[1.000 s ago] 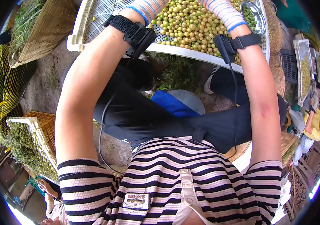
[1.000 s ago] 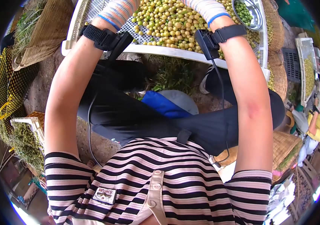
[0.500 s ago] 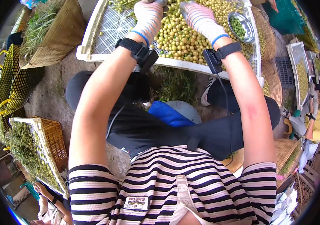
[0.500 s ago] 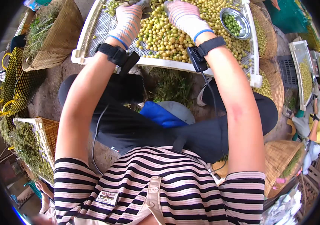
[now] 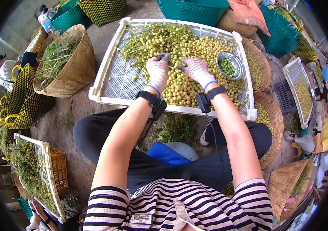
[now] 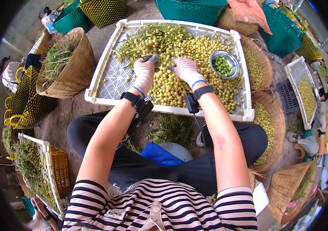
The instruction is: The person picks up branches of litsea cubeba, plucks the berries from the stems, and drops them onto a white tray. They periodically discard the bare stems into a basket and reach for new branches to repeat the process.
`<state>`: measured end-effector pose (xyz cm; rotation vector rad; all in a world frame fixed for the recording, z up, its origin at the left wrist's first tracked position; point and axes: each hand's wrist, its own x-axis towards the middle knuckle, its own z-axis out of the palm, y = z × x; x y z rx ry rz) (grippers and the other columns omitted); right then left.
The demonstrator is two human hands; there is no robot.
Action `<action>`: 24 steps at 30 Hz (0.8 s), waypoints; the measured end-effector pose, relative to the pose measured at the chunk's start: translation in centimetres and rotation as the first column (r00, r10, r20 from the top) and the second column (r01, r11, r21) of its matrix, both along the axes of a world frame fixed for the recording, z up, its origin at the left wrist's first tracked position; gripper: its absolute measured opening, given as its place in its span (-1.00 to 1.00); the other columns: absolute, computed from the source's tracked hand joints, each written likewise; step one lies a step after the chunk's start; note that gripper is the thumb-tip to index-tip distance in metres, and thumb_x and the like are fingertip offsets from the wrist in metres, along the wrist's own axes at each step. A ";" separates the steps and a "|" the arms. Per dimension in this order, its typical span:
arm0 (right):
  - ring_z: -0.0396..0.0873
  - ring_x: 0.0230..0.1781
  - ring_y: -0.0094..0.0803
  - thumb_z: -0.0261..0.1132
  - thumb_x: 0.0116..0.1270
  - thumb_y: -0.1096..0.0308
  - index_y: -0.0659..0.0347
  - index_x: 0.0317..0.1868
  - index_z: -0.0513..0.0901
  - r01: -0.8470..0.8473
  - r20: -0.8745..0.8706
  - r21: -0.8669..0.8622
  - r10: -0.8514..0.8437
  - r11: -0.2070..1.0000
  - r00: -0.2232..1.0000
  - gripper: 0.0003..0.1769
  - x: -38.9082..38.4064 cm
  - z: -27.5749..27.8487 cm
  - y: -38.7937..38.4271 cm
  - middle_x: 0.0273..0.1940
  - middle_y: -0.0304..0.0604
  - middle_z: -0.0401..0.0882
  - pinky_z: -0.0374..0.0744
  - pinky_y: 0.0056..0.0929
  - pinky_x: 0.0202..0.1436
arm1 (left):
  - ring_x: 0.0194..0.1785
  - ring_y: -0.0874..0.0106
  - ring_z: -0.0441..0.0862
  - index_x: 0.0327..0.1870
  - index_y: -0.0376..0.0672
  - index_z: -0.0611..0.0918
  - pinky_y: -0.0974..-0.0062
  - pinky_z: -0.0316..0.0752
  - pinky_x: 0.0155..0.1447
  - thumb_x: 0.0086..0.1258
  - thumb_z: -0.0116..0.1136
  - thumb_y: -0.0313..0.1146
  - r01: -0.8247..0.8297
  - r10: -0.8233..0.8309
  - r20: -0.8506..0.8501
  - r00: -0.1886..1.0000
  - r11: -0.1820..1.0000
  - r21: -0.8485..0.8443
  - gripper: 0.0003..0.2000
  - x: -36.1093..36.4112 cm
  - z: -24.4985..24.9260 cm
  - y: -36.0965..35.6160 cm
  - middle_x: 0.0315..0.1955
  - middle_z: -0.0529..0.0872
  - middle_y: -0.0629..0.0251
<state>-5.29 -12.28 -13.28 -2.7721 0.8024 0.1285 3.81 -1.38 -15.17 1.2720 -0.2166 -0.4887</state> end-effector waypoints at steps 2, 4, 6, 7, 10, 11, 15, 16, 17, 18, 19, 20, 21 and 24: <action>0.38 0.14 -0.08 0.32 0.04 -0.06 -0.01 0.14 0.45 -0.148 0.209 0.046 0.135 0.988 0.969 -0.35 -0.1 -1.9 -1.2 0.09 0.05 0.44 0.36 -0.21 0.20 | -0.54 0.47 0.60 -0.34 -0.27 0.62 0.57 0.49 -0.48 0.18 0.23 -0.46 0.028 -0.028 -0.006 1.000 0.999 -0.035 -0.90 0.8 0.3 -0.3 -0.51 0.66 0.27; 0.35 0.16 -0.06 0.37 -0.01 -0.05 0.01 0.15 0.43 -0.193 0.334 0.060 0.163 0.979 0.928 -0.30 0.1 -3.3 -2.0 0.11 0.05 0.42 0.33 -0.22 0.23 | -0.53 0.46 0.61 -0.34 -0.28 0.62 0.57 0.50 -0.47 0.18 0.22 -0.46 0.062 -0.063 -0.014 0.998 0.996 -0.057 -0.90 1.4 0.5 -0.2 -0.50 0.67 0.27; 0.36 0.16 -0.09 0.46 -0.11 0.00 0.09 0.15 0.43 -0.240 0.470 0.126 0.155 0.963 0.869 -0.21 0.4 -2.9 -1.8 0.11 0.08 0.42 0.33 -0.26 0.23 | -0.51 0.44 0.63 -0.31 -0.29 0.62 0.56 0.51 -0.46 0.19 0.22 -0.48 0.117 -0.118 -0.009 0.993 0.990 -0.081 -0.89 1.8 0.9 -0.5 -0.47 0.67 0.24; 0.45 0.07 -0.17 0.41 -0.02 0.06 0.16 0.08 0.49 -0.389 0.577 0.288 0.165 0.875 0.800 -0.35 1.2 -3.5 -2.3 0.02 0.05 0.50 0.39 -0.33 0.16 | -0.49 0.43 0.63 -0.30 -0.30 0.62 0.54 0.54 -0.43 0.19 0.21 -0.49 0.124 -0.125 -0.009 0.992 0.991 -0.051 -0.89 2.0 1.0 -0.7 -0.46 0.68 0.22; 0.56 -0.16 -0.33 0.26 0.20 0.29 0.26 -0.12 0.59 -0.272 0.451 0.462 0.041 0.844 0.892 -0.72 2.8 -5.3 -3.0 -0.21 -0.06 0.63 0.47 -0.43 -0.01 | -0.47 0.41 0.64 -0.30 -0.31 0.63 0.50 0.58 -0.39 0.19 0.19 -0.52 0.187 -0.190 -0.030 0.981 0.979 -0.083 -0.90 2.5 1.5 -0.7 -0.45 0.68 0.20; 0.57 -0.19 -0.32 0.22 0.22 0.34 0.22 -0.14 0.60 -0.289 0.440 0.491 0.052 0.822 0.896 -0.77 2.6 -4.3 -2.7 -0.22 -0.05 0.63 0.48 -0.42 -0.03 | -0.46 0.40 0.64 -0.29 -0.31 0.63 0.49 0.58 -0.38 0.20 0.19 -0.53 0.184 -0.189 -0.042 0.981 0.978 -0.101 -0.91 2.7 1.5 -0.7 -0.44 0.68 0.19; 0.57 -0.17 -0.22 0.18 0.24 0.33 0.18 -0.10 0.58 -0.327 0.367 0.337 0.197 0.883 0.909 -0.76 2.8 -2.0 -2.6 -0.17 -0.05 0.62 0.49 -0.37 -0.03 | -0.47 0.42 0.63 -0.28 -0.28 0.64 0.52 0.57 -0.40 0.21 0.18 -0.51 0.123 -0.122 0.014 0.992 0.986 -0.111 -0.90 3.1 1.1 -0.3 -0.41 0.69 0.20; 0.56 -0.15 -0.15 0.14 0.25 0.22 0.15 -0.08 0.57 -0.185 0.195 0.166 0.151 0.969 0.969 -0.71 3.0 -0.9 -2.0 -0.18 -0.04 0.61 0.49 -0.30 -0.03 | -0.47 0.43 0.64 -0.27 -0.28 0.64 0.54 0.56 -0.40 0.21 0.18 -0.50 0.104 -0.104 0.006 0.995 0.986 -0.127 -0.90 2.8 0.8 -0.4 -0.41 0.69 0.23; 0.54 -0.12 -0.08 0.10 0.27 0.11 0.11 -0.07 0.56 -0.059 0.032 -0.038 0.060 0.998 0.998 -0.66 2.9 -0.3 -1.6 -0.18 -0.02 0.60 0.49 -0.22 -0.02 | -0.47 0.43 0.64 -0.27 -0.28 0.64 0.54 0.56 -0.40 0.21 0.18 -0.50 0.107 -0.108 0.001 0.994 0.986 -0.129 -0.90 2.6 0.6 -0.4 -0.41 0.69 0.23; 0.54 -0.12 -0.08 0.10 0.27 0.11 0.11 -0.07 0.56 -0.054 0.029 -0.042 0.055 0.998 0.998 -0.66 2.7 -0.2 -1.7 -0.18 -0.02 0.60 0.49 -0.22 -0.02 | -0.47 0.42 0.64 -0.27 -0.28 0.64 0.53 0.56 -0.40 0.21 0.18 -0.50 0.096 -0.100 -0.026 0.995 0.988 -0.122 -0.90 2.4 0.5 -0.5 -0.42 0.69 0.23; 0.54 -0.12 -0.09 0.08 0.28 0.06 0.08 -0.06 0.56 -0.069 0.040 -0.070 0.072 0.995 0.997 -0.64 2.5 -0.5 -2.0 -0.18 -0.02 0.60 0.48 -0.20 -0.02 | -0.47 0.42 0.64 -0.27 -0.28 0.65 0.53 0.56 -0.40 0.21 0.18 -0.50 0.084 -0.090 -0.051 0.995 0.990 -0.116 -0.90 2.4 0.4 -0.7 -0.43 0.69 0.23; 0.55 -0.12 -0.10 0.05 0.29 0.02 0.06 -0.06 0.56 -0.088 0.049 -0.096 0.093 0.992 0.994 -0.62 2.4 -0.9 -2.2 -0.19 -0.01 0.60 0.48 -0.18 -0.02 | -0.47 0.42 0.64 -0.27 -0.28 0.65 0.52 0.56 -0.40 0.21 0.18 -0.50 0.072 -0.084 -0.081 0.993 0.987 -0.147 -0.89 2.4 0.2 -0.7 -0.43 0.69 0.24; 0.55 -0.12 -0.10 0.05 0.29 0.02 0.06 -0.06 0.56 -0.092 0.045 -0.098 0.097 0.991 0.994 -0.62 2.2 -1.9 -2.8 -0.19 -0.01 0.60 0.48 -0.18 -0.02 | -0.47 0.42 0.64 -0.27 -0.28 0.65 0.52 0.56 -0.40 0.21 0.18 -0.50 0.068 -0.081 -0.084 0.993 0.986 -0.150 -0.89 2.4 0.0 -0.7 -0.43 0.69 0.24; 0.54 -0.12 -0.07 0.00 0.31 -0.05 0.06 -0.06 0.57 -0.244 0.332 -0.055 0.249 0.968 0.910 -0.56 2.0 -3.6 -3.9 -0.19 -0.01 0.59 0.48 -0.17 -0.02 | -0.48 0.43 0.64 -0.27 -0.28 0.65 0.52 0.56 -0.42 0.21 0.18 -0.50 0.045 -0.061 -0.099 0.993 0.987 -0.151 -0.89 2.3 -0.2 -0.9 -0.44 0.69 0.24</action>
